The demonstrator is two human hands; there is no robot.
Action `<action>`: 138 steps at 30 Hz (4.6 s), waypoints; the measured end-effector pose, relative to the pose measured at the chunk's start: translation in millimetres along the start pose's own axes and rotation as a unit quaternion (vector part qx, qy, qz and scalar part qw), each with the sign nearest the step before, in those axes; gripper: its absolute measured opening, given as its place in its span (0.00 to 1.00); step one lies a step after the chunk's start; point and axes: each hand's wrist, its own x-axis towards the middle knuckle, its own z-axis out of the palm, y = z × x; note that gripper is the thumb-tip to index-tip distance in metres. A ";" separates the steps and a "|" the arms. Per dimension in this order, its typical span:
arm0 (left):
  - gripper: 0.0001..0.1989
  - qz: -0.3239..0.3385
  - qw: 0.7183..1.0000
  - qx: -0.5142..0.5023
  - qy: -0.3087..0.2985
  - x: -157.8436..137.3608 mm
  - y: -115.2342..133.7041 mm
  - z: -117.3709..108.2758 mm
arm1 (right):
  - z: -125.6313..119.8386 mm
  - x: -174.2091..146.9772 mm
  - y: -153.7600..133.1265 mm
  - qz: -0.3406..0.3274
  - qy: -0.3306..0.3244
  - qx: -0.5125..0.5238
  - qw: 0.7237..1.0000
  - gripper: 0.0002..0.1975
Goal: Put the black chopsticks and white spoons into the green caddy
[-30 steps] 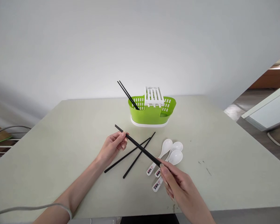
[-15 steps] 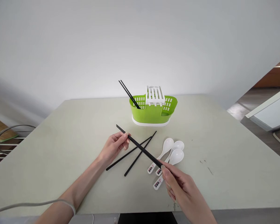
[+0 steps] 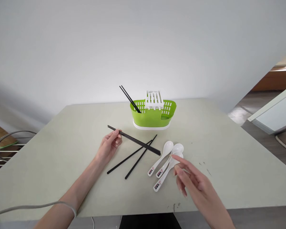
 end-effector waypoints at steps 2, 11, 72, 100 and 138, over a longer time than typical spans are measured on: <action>0.17 0.028 0.998 -0.046 0.029 6.5 9.2 -6.5 | -16.6 5.8 10.8 0.001 0.066 -0.011 0.998 0.31; 0.13 0.151 0.977 -0.105 0.108 27.7 79.2 -31.7 | -57.1 25.7 51.6 0.023 0.237 -0.049 0.970 0.31; 0.32 0.135 0.922 0.360 0.052 122.6 63.8 31.9 | -54.8 34.7 75.9 -0.068 0.164 -0.151 0.972 0.24; 0.07 0.098 0.547 0.796 -0.238 -4.9 4.9 33.8 | -54.9 31.1 81.0 -0.037 0.199 -0.224 0.953 0.22; 0.18 0.179 0.915 0.360 0.042 -15.9 42.4 24.5 | -54.4 30.5 71.1 -0.032 0.192 -0.221 0.956 0.24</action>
